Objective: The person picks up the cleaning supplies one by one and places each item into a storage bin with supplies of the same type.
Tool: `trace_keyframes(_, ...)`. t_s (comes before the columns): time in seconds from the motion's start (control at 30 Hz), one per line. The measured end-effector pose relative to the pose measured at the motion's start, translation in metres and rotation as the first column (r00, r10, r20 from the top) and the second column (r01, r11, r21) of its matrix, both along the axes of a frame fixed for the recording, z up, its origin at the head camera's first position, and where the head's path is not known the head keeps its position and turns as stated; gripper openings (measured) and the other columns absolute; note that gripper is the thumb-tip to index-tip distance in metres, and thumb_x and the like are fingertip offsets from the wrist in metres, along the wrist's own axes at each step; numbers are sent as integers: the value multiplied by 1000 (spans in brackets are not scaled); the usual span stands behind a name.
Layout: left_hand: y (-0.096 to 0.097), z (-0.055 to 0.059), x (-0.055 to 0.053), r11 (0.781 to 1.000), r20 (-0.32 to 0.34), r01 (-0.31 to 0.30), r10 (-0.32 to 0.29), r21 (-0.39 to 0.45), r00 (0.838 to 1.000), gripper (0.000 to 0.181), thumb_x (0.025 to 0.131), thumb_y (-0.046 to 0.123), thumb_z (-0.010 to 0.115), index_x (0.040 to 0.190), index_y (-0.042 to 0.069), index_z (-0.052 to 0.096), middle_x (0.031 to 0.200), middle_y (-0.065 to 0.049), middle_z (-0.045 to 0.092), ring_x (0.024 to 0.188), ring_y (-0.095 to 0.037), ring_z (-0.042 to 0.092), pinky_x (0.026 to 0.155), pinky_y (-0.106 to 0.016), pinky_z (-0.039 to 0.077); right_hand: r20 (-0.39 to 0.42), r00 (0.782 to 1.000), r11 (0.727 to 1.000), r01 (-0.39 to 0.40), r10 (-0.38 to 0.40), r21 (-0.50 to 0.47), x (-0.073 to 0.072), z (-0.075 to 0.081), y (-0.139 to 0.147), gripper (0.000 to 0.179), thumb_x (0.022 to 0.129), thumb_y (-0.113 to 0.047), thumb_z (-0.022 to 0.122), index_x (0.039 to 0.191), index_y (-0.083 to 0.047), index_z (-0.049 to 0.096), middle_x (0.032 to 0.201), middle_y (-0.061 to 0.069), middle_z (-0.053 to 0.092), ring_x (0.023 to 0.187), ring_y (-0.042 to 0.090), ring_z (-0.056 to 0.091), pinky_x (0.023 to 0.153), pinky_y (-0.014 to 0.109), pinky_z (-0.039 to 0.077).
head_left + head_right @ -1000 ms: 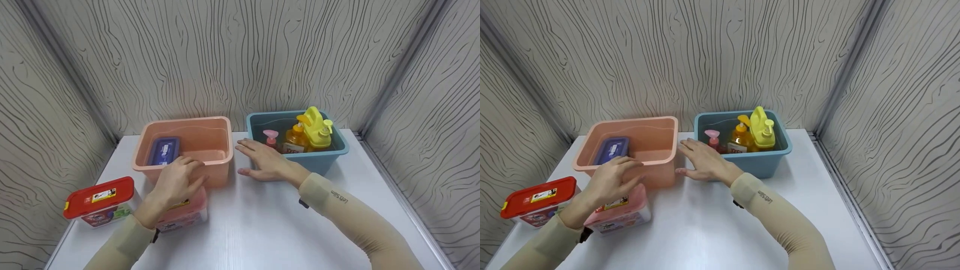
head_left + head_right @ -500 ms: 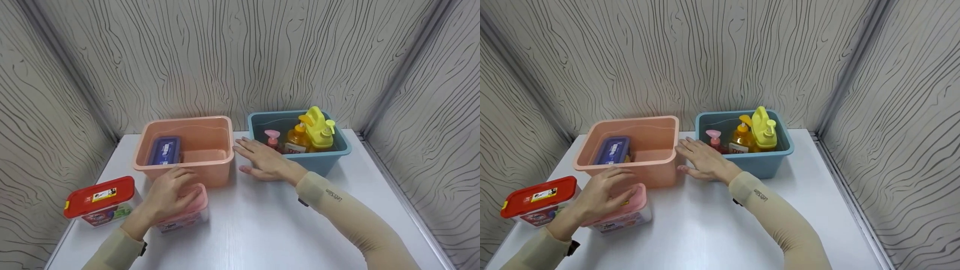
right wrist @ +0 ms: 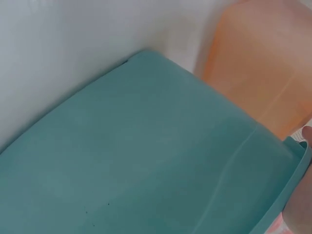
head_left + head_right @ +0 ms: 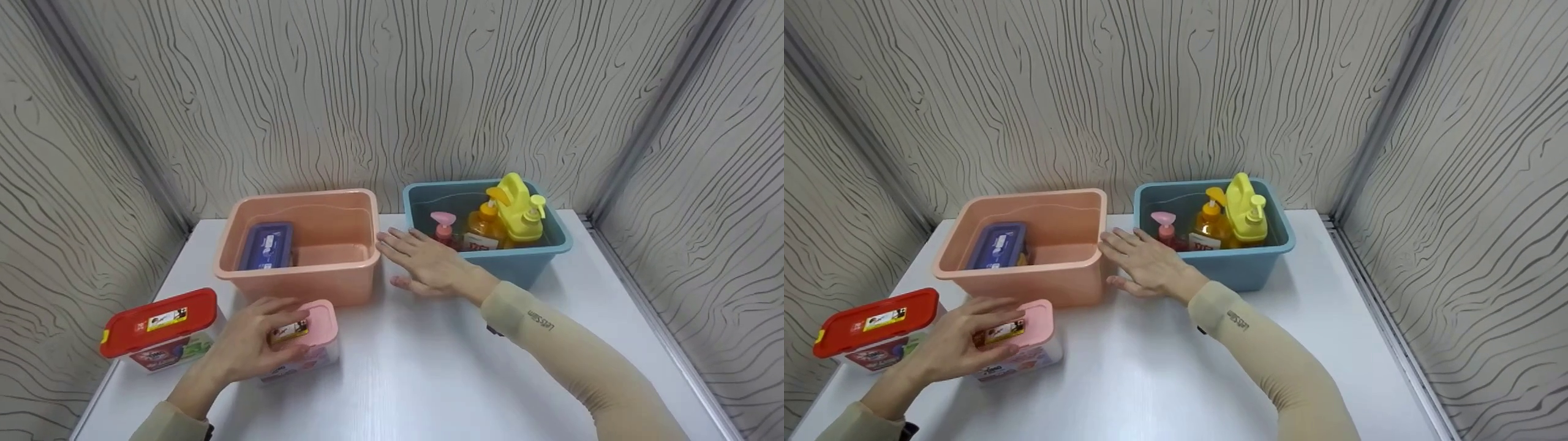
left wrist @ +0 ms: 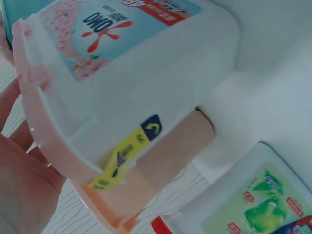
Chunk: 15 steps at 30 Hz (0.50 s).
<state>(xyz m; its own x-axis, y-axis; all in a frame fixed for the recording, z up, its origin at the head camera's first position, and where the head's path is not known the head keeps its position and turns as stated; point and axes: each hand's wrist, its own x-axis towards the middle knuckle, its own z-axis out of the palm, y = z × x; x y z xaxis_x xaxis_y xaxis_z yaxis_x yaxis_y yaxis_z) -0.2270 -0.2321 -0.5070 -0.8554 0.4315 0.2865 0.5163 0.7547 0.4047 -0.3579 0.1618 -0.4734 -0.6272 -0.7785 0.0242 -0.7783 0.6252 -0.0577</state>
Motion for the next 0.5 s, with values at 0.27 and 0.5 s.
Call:
trace_keyframes(0.27,-6,-7,7,1000,105,-17,17,-3,994,59,85,57,93,141,45,78,160,8,69,142,-27,69,114,-64,60,1,1000,999,2,-2,45,0,-1,-2,86,114,-70,31,183,-22,10,192,-5,4,181,25,9,147,56,9)
trace_keyframes(0.5,-3,-11,5,999,125,-29,27,18,992,54,88,53,92,139,43,79,162,5,68,144,-30,68,117,-67,57,-21,1000,998,-8,9,56,-1,-1,-2,90,113,-73,31,182,-18,14,192,-4,3,181,25,9,147,56,10)
